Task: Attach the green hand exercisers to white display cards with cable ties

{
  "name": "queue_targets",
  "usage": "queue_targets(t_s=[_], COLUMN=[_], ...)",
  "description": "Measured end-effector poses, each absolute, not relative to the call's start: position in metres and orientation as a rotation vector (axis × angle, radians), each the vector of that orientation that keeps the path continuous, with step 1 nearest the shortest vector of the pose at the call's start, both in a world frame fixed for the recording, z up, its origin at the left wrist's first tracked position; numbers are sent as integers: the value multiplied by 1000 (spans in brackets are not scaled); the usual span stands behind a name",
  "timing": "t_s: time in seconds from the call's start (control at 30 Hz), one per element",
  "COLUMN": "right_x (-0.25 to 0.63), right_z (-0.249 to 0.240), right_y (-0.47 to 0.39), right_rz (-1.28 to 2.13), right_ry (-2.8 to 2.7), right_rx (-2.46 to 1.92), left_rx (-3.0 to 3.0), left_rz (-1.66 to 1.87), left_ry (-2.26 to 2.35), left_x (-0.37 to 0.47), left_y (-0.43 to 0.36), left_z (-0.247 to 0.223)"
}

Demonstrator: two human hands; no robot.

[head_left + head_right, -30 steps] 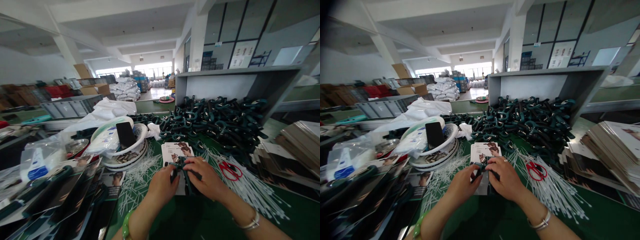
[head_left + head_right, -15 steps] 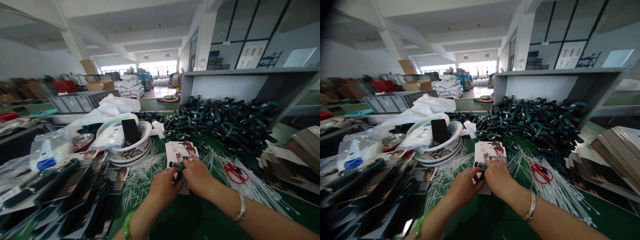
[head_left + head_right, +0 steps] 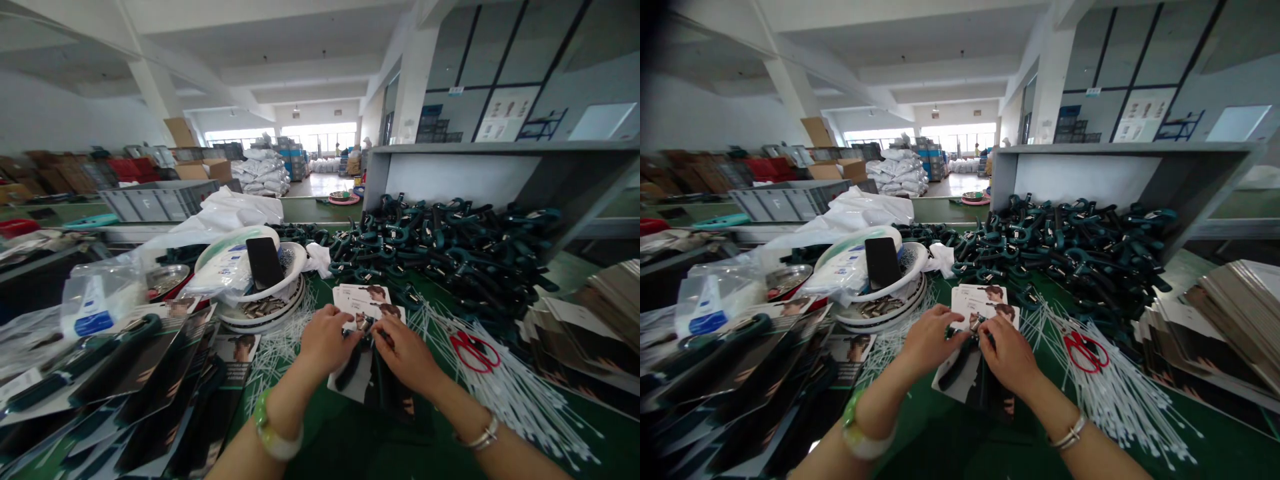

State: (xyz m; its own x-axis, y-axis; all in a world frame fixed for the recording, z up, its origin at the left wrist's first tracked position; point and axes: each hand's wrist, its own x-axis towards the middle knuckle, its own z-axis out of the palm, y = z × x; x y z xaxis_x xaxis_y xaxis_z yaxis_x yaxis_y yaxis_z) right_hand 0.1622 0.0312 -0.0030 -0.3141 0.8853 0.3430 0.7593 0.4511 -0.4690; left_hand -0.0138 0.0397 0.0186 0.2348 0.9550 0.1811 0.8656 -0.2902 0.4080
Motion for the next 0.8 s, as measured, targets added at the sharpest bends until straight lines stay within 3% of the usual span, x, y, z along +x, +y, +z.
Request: queue_targets(t_s=[0.37,0.8], right_x=[157,158], right_z=[-29,-23], right_y=[24,28], right_rz=[556,643], right_ry=[-1621,-1607], right_rx=[-1441,-1421], left_rx=[2158,2327], left_rz=[924,776], left_ry=[1238,1395], left_x=[16,13], left_y=[84,64], left_z=[-19,-4])
